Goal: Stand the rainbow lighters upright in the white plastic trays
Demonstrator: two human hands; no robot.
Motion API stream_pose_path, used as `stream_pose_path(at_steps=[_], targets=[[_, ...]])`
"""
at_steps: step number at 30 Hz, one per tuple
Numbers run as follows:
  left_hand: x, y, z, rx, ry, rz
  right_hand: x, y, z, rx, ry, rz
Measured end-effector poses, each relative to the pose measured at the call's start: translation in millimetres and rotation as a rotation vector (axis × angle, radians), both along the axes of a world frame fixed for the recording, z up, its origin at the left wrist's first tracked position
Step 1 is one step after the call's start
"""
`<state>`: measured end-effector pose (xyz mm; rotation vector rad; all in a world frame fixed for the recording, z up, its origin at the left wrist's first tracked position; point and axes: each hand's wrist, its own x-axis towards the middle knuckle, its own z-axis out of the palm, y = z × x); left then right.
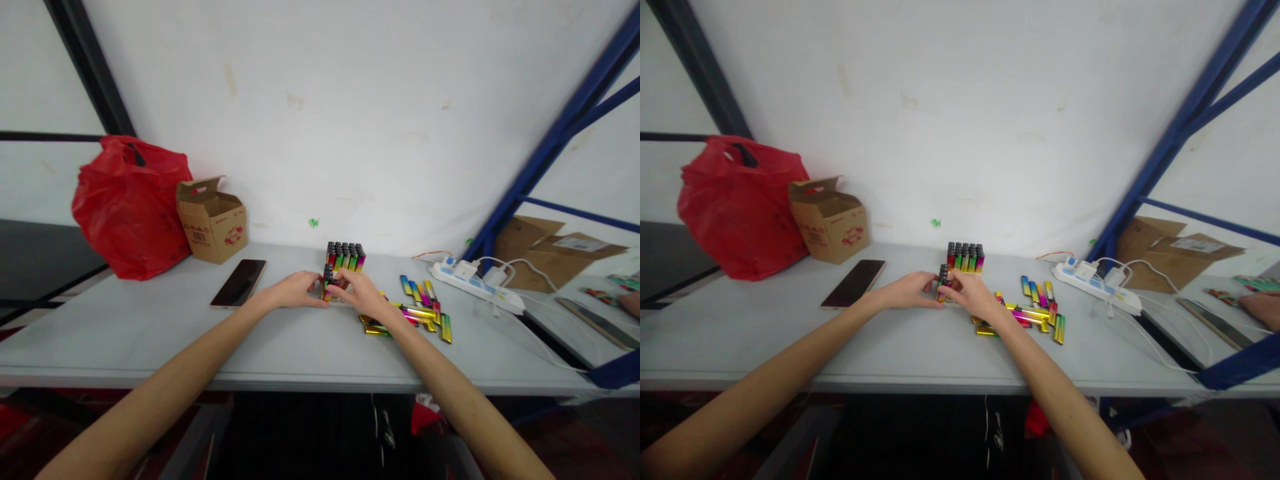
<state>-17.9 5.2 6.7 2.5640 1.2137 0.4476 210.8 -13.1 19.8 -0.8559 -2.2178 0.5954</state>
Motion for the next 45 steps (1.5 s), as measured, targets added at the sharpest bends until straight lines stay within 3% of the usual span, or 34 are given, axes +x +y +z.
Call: stream_pose_path(at_steps=[3, 7, 12, 14, 21, 24, 26, 29, 35, 40, 45], targets=[[0, 1, -1.8, 0.004, -0.012, -0.006, 0, 3, -3.2, 0.021, -0.037, 0.022], [0, 0, -0.5, 0.006, -0.010, -0.004, -3, 4, -6.0, 0.079, -0.147, -0.092], [0, -2, 2.9, -0.001, -0.017, 0.001, -1, 2, -1.8, 0.149, -0.206, -0.135], [0, -1, 2.5, 0.001, -0.010, 0.013, 8, 7, 2.5, 0.203, -0.221, -0.250], [-1, 2, -1.7, -0.013, -0.014, 0.020, 72, 36, 8.0, 0.278, -0.424, -0.873], [-1, 2, -0.5, -0.016, -0.011, 0.024, 100, 40, 1.5, 0.135, -0.548, -1.057], [-1, 1, 0.9, -0.020, -0.004, 0.017, 113, 42, -4.1, -0.015, -0.630, -1.097], [0, 0, 2.3, -0.018, 0.005, 0.019, 123, 46, -11.4, -0.135, -0.697, -1.067], [0, -1, 3.3, -0.017, 0.017, 0.041, 117, 60, -16.4, -0.054, -0.637, -0.962], [1, -4, 6.5, -0.007, 0.029, 0.038, 103, 68, -11.3, 0.077, -0.303, -0.713], [7, -9, 5.8, 0.061, 0.066, 0.071, 75, 58, -9.5, -0.030, 0.150, -0.399]])
